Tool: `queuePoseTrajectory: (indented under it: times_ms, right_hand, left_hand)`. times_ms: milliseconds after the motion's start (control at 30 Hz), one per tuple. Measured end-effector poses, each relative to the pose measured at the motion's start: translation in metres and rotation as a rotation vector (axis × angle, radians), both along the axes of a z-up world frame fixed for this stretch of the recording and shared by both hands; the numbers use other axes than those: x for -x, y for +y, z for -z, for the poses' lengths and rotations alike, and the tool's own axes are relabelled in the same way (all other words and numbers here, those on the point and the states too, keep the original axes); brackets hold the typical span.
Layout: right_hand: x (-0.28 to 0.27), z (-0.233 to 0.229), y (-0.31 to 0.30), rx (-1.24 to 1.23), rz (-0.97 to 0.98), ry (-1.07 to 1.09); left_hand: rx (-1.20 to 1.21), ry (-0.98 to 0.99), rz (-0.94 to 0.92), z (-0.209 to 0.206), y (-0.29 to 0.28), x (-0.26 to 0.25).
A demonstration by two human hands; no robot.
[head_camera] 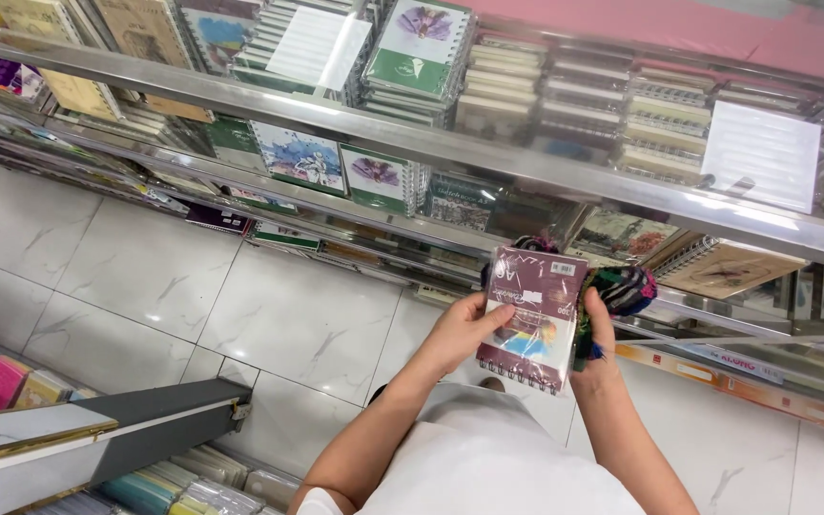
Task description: Cleaning and organizing various notebooks and stationery items on library shelves.
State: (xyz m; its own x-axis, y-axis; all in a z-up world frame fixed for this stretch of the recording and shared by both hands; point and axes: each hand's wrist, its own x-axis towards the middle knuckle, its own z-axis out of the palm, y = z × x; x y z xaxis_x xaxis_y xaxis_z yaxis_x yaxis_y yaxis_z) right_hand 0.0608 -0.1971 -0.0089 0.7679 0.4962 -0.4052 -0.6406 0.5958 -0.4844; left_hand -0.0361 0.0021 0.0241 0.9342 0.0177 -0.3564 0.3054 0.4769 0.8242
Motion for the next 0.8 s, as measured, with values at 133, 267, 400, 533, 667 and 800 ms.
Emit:
queuePoseTrajectory:
  times_ms: [133,267,400,533,667,800]
  right_hand:
    - [0.007,-0.019,0.018,0.131,-0.054,-0.043]
    - [0.02,-0.027,0.028,0.259,-0.057,-0.015]
    - [0.027,-0.013,0.015,0.31,0.004,-0.006]
    - [0.032,-0.01,-0.013,0.357,0.093,0.001]
    - [0.045,-0.007,-0.037,0.429,0.178,0.041]
    - [0.057,0.006,-0.059,0.487,0.226,0.09]
  left_hand:
    - [-0.201,0.027,-0.069,-0.01,0.024,-0.002]
    - [-0.405,0.038,-0.144,0.011,0.039,-0.013]
    - [-0.216,-0.081,-0.326,0.045,0.048,-0.044]
    - [-0.39,-0.176,-0.403,0.05,0.063,-0.1]
    - [-0.454,-0.297,-0.404,0.078,0.061,-0.169]
    - [-0.599,-0.356,-0.379,0.106,0.053,-0.224]
